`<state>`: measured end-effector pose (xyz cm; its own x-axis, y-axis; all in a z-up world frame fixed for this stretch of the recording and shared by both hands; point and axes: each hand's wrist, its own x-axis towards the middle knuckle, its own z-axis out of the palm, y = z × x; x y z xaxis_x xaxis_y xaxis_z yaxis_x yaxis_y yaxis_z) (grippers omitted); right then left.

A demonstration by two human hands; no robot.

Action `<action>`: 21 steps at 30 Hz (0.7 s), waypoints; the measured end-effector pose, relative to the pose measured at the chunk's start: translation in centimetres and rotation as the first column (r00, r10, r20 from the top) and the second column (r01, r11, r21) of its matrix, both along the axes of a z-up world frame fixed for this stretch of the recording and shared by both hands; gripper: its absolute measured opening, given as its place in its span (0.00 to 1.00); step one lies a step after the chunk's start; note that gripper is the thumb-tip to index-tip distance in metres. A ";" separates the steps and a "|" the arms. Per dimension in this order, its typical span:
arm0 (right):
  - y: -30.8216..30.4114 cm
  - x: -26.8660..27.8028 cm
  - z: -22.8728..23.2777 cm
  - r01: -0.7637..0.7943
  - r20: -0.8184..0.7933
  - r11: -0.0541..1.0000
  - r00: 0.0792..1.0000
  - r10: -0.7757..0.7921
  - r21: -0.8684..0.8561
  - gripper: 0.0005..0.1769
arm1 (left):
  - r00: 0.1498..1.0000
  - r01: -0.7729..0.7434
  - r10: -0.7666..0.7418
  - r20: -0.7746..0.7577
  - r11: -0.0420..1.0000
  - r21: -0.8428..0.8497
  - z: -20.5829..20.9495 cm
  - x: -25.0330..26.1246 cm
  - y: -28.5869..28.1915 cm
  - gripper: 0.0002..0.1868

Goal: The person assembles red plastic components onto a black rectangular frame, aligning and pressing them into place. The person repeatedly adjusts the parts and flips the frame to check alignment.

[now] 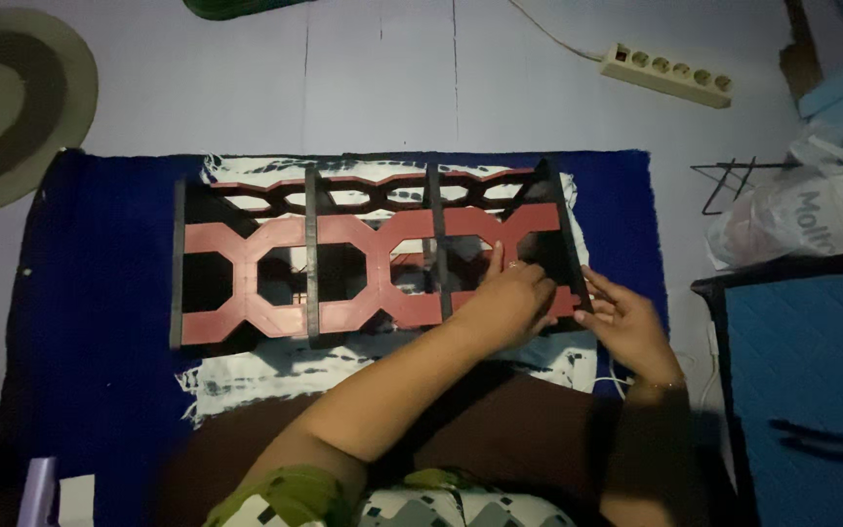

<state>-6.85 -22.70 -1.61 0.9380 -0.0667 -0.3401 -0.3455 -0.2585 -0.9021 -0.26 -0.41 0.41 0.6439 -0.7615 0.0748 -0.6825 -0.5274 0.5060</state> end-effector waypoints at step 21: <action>-2.0 0.0 -2.5 0.100 -0.176 0.995 0.979 -0.102 -0.019 0.27 | 1.000 -0.011 0.012 0.028 0.998 -0.055 -0.1 -0.6 0.3 0.22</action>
